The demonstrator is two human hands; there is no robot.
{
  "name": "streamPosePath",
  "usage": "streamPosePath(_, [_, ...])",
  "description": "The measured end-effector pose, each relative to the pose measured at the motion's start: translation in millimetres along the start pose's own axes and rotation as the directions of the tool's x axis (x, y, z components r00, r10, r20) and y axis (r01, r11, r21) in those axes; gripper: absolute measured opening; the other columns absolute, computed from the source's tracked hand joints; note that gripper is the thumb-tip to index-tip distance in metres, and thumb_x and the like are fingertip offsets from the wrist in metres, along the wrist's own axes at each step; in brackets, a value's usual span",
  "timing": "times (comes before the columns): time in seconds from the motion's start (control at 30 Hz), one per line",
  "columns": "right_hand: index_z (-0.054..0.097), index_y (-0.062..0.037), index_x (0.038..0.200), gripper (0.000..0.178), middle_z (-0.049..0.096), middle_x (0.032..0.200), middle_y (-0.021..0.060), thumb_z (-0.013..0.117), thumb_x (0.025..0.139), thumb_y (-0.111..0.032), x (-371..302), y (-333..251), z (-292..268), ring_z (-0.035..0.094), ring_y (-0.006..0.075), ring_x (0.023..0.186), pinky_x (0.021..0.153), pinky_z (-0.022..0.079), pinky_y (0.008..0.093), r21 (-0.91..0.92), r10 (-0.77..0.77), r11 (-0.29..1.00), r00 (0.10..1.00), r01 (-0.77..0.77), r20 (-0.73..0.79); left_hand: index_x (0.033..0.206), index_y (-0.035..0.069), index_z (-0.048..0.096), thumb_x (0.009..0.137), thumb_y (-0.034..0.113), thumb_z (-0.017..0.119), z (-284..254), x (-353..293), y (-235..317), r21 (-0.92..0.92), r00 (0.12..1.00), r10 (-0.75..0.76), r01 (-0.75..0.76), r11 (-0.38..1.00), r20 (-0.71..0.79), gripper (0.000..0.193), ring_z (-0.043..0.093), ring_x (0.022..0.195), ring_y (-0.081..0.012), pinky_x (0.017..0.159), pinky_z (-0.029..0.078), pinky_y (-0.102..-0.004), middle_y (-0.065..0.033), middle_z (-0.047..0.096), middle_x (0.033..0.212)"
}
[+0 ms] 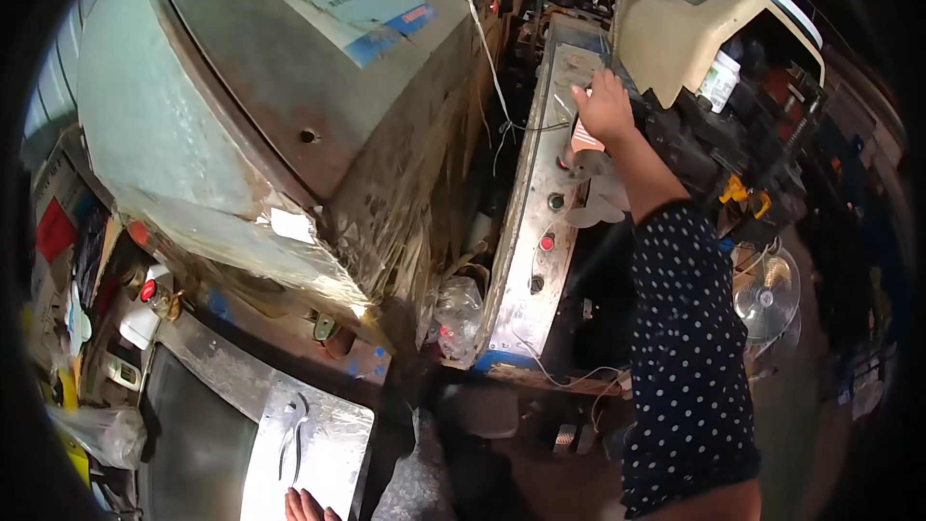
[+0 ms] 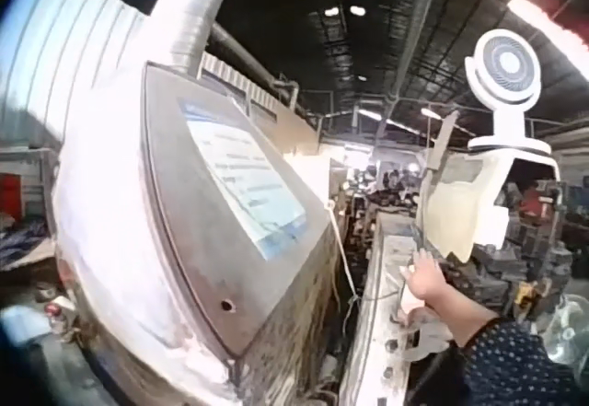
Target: Operate a shoe-lasting machine to shape and press footwear components.
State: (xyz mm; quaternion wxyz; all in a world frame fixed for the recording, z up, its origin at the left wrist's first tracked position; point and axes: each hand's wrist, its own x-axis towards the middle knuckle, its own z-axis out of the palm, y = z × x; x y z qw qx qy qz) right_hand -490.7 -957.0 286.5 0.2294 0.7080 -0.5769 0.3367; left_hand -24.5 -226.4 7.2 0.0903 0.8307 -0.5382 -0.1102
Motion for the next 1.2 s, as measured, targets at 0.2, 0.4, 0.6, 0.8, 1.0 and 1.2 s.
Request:
streamPosePath(0.2, [0.072,-0.0093,0.111,0.030,0.071,0.113,0.0133,0.072,0.085,-0.024,-51.5,-11.1,-76.7,0.067,0.0346,0.099,0.085,0.054,0.0448,0.104,-0.254,0.967,0.815,0.235,0.521,0.143,-0.013,0.041,0.100,0.031,0.051,-6.3,4.0,10.0,-0.008,0.991,0.067,-0.068,0.998,-0.113,0.063,0.039,0.131,-0.0624,0.109,0.035,-0.0655,-0.0406,0.036,0.149])
streamPosePath(0.4, [0.074,-0.0032,0.094,0.022,0.072,0.089,0.0201,0.073,0.085,-0.023,-40.1,-22.5,-86.9,0.070,0.0372,0.087,0.078,0.054,0.0439,0.111,0.005,0.992,0.889,-0.063,0.458,0.141,-0.012,0.044,0.099,0.027,0.052,-4.9,0.2,9.7,-0.043,0.985,0.073,-0.081,0.996,-0.154,0.058,0.042,0.127,-0.0643,0.107,0.036,-0.0678,-0.0400,0.039,0.147])
streamPosePath(0.6, [0.072,-0.0100,0.111,0.028,0.072,0.098,0.0193,0.069,0.090,-0.028,-77.3,-65.5,-114.0,0.068,0.0390,0.097,0.085,0.054,0.0468,0.229,0.004,0.972,0.972,-0.059,0.234,0.147,-0.010,0.041,0.101,0.036,0.048,-14.5,2.8,19.9,-0.045,0.983,0.060,-0.069,0.997,-0.173,0.065,0.038,0.136,-0.0552,0.115,0.031,-0.0602,-0.0374,0.038,0.149])
streamPosePath(0.8, [0.075,-0.0094,0.101,0.017,0.071,0.089,0.0185,0.063,0.089,-0.014,-152.7,-55.1,-163.9,0.069,0.0387,0.086,0.078,0.055,0.0484,0.230,-0.083,0.972,0.988,0.052,0.128,0.150,-0.008,0.037,0.103,0.043,0.042,-34.7,-0.3,40.7,-0.090,0.996,-0.046,0.039,0.995,-0.081,0.069,0.032,0.141,-0.0535,0.120,0.023,-0.0570,-0.0333,0.032,0.156])
streamPosePath(1.0, [0.075,-0.0022,0.097,0.011,0.075,0.092,0.0140,0.070,0.090,-0.008,-243.1,-106.1,-256.3,0.074,0.0239,0.086,0.077,0.055,0.0325,0.689,0.010,0.657,0.917,-0.307,0.399,0.145,-0.006,0.044,0.098,0.042,0.046,-13.3,0.9,23.6,-0.019,0.977,0.029,-0.034,0.999,-0.212,0.067,0.036,0.140,-0.0489,0.117,0.027,-0.0549,-0.0290,0.041,0.152])
streamPosePath(1.2, [0.068,0.0040,0.088,0.018,0.072,0.091,0.0184,0.051,0.095,0.004,-217.6,-206.0,-522.0,0.073,0.0287,0.087,0.077,0.058,0.0368,0.981,-0.442,-0.167,0.897,-0.102,0.019,0.132,-0.008,0.056,0.091,0.034,0.058,23.3,8.1,-3.1,-0.026,0.904,0.108,-0.131,0.991,-0.413,0.059,0.044,0.132,-0.0499,0.113,0.033,-0.0559,-0.0317,0.050,0.141])
